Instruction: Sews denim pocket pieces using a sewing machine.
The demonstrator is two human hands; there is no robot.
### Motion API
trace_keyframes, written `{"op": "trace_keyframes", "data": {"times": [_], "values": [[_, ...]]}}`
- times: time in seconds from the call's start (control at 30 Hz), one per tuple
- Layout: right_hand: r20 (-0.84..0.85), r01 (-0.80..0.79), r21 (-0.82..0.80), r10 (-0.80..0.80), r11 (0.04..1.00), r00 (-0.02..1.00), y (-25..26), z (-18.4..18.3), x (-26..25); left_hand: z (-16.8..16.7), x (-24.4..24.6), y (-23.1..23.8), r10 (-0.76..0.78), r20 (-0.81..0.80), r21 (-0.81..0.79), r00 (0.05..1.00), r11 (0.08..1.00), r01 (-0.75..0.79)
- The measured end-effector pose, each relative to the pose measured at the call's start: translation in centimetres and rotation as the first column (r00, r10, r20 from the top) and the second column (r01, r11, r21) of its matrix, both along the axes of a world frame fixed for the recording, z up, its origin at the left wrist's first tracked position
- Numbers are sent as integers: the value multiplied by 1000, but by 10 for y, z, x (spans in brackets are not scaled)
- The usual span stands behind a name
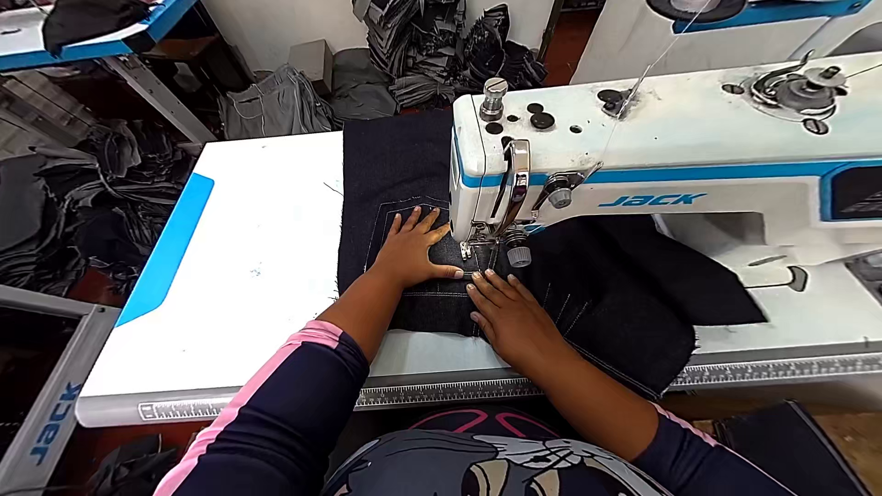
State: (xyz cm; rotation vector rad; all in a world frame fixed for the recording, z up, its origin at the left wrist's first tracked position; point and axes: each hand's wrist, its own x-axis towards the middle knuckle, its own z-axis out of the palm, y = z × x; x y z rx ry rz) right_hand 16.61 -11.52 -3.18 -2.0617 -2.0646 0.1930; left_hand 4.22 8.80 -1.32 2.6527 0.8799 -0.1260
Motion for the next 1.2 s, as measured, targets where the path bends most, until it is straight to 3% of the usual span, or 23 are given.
{"op": "trace_keyframes", "data": {"times": [0.23, 0.57, 0.73, 0.8, 0.87, 0.93, 1.07, 1.13, 1.2], "values": [[15, 88, 93, -89, 992, 996, 4, -11, -6, 4, 14, 23, 36, -6, 33, 999, 999, -36], [-14, 57, 260, -55, 964, 998, 3, -19, 1, 6, 20, 28, 99, -24, 25, 995, 995, -99], [17, -126, 528, 138, 840, 990, -12, -26, -11, 8, 7, -10, 291, 27, 45, 957, 955, -291], [71, -269, 575, 280, 773, 957, -24, -19, -27, 23, 2, -43, 391, -106, 46, 914, 921, -388], [118, -440, 531, 451, 724, 885, -31, -16, -44, 48, 1, -73, 396, -365, 41, 842, 911, -411], [140, -542, 448, 543, 711, 828, -33, -19, -53, 67, -2, -88, 310, -486, 47, 817, 943, -330], [154, -482, 404, 461, 778, 874, -43, -11, -50, 43, -35, -63, -102, -301, 3, 948, 994, 108], [52, -369, 354, 376, 859, 925, -51, 0, -32, 34, -48, -65, -110, -255, -50, 961, 994, 101], [-77, -212, 180, 229, 960, 970, -56, 17, 2, 44, -46, -89, -27, -315, -67, 949, 998, 7]]}}
